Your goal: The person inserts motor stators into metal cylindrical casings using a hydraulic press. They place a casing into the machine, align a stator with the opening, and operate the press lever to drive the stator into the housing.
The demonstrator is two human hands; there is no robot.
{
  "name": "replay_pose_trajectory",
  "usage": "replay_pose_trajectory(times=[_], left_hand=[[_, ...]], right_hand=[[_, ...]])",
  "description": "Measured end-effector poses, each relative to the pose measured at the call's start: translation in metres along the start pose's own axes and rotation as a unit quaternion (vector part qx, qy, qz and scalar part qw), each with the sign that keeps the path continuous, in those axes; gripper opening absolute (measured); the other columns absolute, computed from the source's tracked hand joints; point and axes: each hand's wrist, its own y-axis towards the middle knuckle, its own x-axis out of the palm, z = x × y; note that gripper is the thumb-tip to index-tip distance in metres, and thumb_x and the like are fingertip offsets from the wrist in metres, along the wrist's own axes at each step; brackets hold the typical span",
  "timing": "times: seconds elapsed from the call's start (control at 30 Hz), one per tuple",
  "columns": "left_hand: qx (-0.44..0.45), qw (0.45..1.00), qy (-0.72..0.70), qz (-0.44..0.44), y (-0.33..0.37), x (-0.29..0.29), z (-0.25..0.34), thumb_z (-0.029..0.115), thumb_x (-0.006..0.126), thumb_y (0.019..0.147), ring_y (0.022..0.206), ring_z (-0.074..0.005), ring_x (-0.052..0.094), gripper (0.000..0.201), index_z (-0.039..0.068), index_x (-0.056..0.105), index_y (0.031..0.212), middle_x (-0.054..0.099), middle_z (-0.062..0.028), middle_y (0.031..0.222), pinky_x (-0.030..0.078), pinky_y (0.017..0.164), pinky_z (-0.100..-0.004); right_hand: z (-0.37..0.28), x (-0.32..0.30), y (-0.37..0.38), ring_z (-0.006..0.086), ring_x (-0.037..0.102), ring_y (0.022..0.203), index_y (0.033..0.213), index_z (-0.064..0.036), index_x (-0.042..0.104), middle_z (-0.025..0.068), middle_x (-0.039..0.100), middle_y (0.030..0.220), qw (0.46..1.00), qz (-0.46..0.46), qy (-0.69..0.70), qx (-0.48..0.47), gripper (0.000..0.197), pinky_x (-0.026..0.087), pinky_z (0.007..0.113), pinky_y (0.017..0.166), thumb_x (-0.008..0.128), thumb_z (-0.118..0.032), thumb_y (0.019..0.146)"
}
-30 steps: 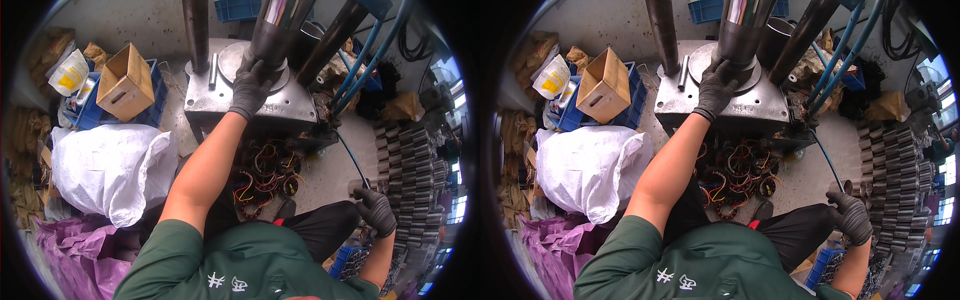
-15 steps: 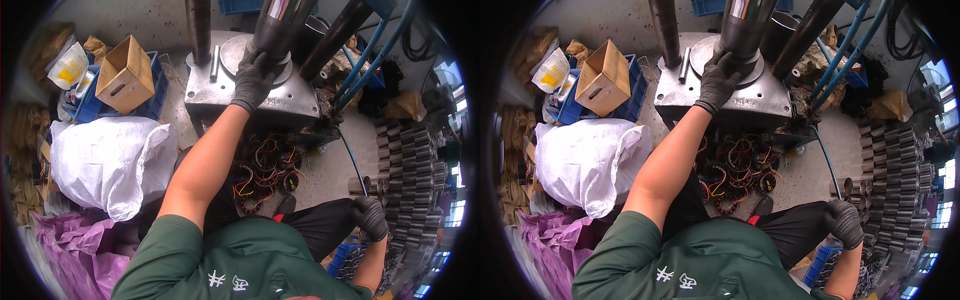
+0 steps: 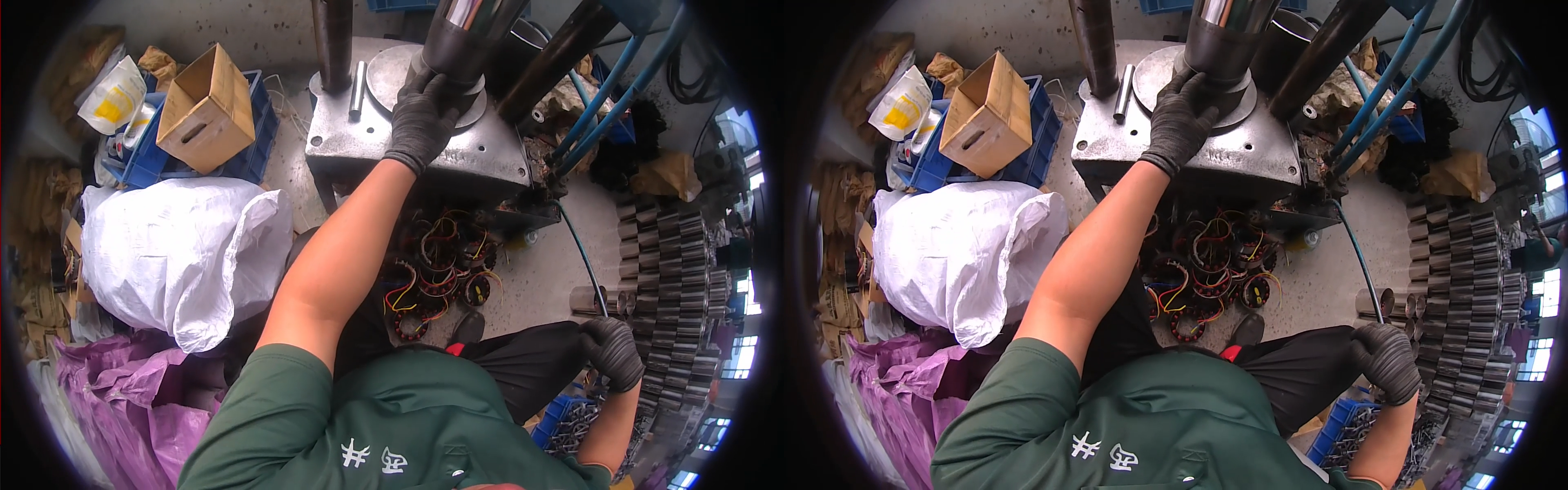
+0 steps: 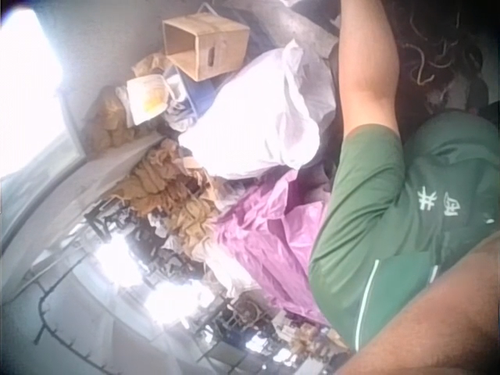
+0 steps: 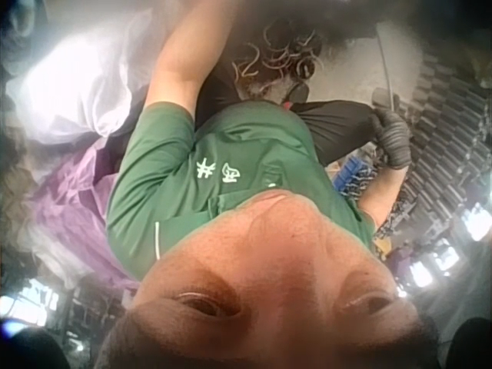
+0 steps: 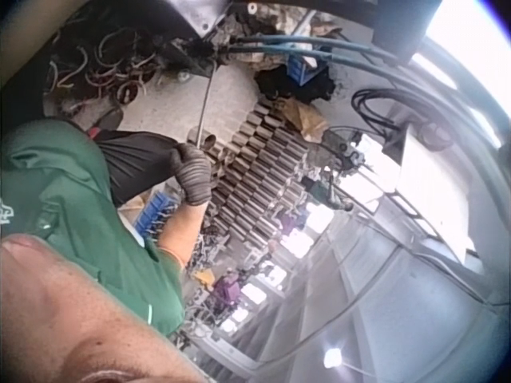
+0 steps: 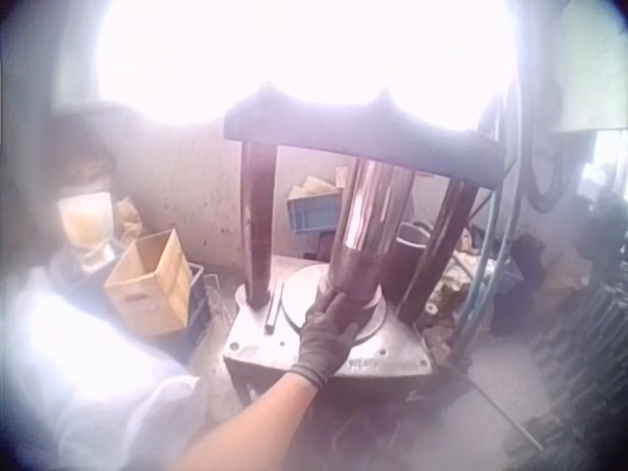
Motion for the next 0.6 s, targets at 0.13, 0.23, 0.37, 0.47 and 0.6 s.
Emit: replay_pose_trajectory(times=[0.13,0.23,0.37,0.47,0.6], left_hand=[[-0.002,1.000,0.008,0.000,0.001,0.000,-0.002,0.016,0.079,0.079,0.137,-0.0385,0.047,0.069,0.010,0.057,0.144,0.049,-0.0175,0.151,0.041,0.117,-0.0452],[-0.004,1.000,0.008,0.002,0.000,-0.001,-0.002,0.017,0.079,0.079,0.137,-0.0383,0.048,0.069,0.009,0.057,0.144,0.050,-0.0177,0.151,0.041,0.117,-0.0451],[0.002,1.000,0.012,0.004,0.001,0.000,-0.002,0.016,0.079,0.079,0.137,-0.0380,0.048,0.068,0.009,0.057,0.143,0.051,-0.0182,0.149,0.042,0.116,-0.0447],[0.004,1.000,0.007,0.005,0.001,0.001,-0.003,0.016,0.079,0.079,0.136,-0.0379,0.049,0.067,0.008,0.058,0.142,0.052,-0.0187,0.149,0.043,0.116,-0.0444],[0.006,1.000,-0.020,0.005,0.003,0.004,-0.007,0.015,0.079,0.079,0.136,-0.0381,0.050,0.066,0.007,0.058,0.141,0.052,-0.0192,0.148,0.043,0.115,-0.0444]], right_hand=[[0.003,-0.008,0.005,0.0368,0.070,0.083,0.100,0.0018,0.074,0.0195,0.072,0.089,0.998,0.039,0.043,0.000,0.024,0.056,0.041,0.078,0.066,-0.007,0.079],[-0.010,-0.020,0.011,0.0343,0.071,0.084,0.105,0.0023,0.072,0.0188,0.072,0.091,0.987,0.070,0.141,0.033,0.026,0.056,0.040,0.080,0.062,-0.002,0.082],[0.003,-0.009,0.003,0.0338,0.072,0.090,0.100,0.0021,0.073,0.0197,0.072,0.091,0.999,-0.026,0.039,-0.007,0.021,0.055,0.040,0.082,0.060,-0.001,0.083],[0.000,-0.005,0.006,0.0334,0.071,0.088,0.100,0.0022,0.073,0.0193,0.072,0.090,0.995,0.043,0.087,0.023,0.021,0.055,0.040,0.081,0.060,-0.001,0.084],[0.008,-0.016,0.004,0.0339,0.073,0.090,0.105,0.0017,0.074,0.0182,0.074,0.096,0.993,0.006,0.111,0.029,0.026,0.056,0.042,0.084,0.059,0.000,0.083]])
